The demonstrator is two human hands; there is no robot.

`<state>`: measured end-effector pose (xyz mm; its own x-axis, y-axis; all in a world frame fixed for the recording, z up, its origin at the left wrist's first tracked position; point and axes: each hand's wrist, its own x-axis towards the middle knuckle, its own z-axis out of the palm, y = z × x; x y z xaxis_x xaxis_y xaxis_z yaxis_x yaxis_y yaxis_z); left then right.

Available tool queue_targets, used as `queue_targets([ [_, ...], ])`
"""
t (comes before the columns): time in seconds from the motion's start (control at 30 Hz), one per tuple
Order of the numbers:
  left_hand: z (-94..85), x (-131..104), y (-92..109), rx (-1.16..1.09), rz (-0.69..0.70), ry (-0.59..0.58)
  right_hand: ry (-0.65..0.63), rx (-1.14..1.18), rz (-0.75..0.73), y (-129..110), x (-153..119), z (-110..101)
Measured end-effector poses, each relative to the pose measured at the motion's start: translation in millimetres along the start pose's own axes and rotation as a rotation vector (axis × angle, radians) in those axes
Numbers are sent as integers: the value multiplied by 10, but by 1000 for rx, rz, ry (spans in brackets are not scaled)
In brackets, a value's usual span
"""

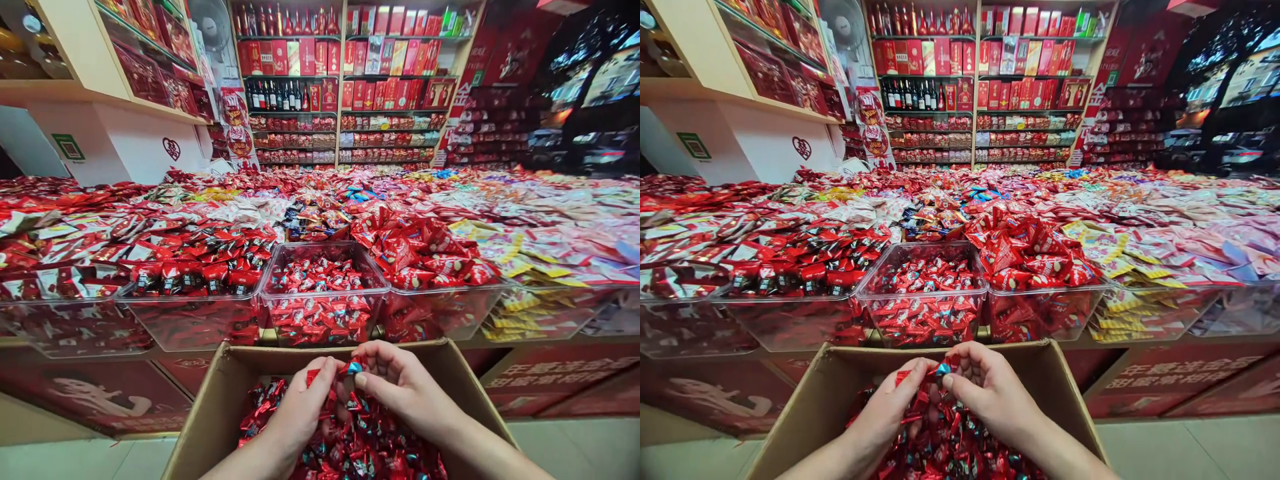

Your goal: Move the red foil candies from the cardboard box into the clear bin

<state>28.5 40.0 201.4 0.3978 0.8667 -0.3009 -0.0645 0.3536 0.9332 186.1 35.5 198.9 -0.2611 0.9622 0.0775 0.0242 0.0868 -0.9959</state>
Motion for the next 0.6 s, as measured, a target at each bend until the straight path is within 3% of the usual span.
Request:
queue_targets([
  [0.3, -6, -46, 36, 14, 43, -150, -67, 80, 20, -56, 14, -3],
  [0.47, 2, -43, 16, 43, 22, -61, 8, -141, -40, -16, 3, -1],
  [0.6, -3, -12, -44, 32, 44, 56, 114, -510, -322, 8, -65, 1],
])
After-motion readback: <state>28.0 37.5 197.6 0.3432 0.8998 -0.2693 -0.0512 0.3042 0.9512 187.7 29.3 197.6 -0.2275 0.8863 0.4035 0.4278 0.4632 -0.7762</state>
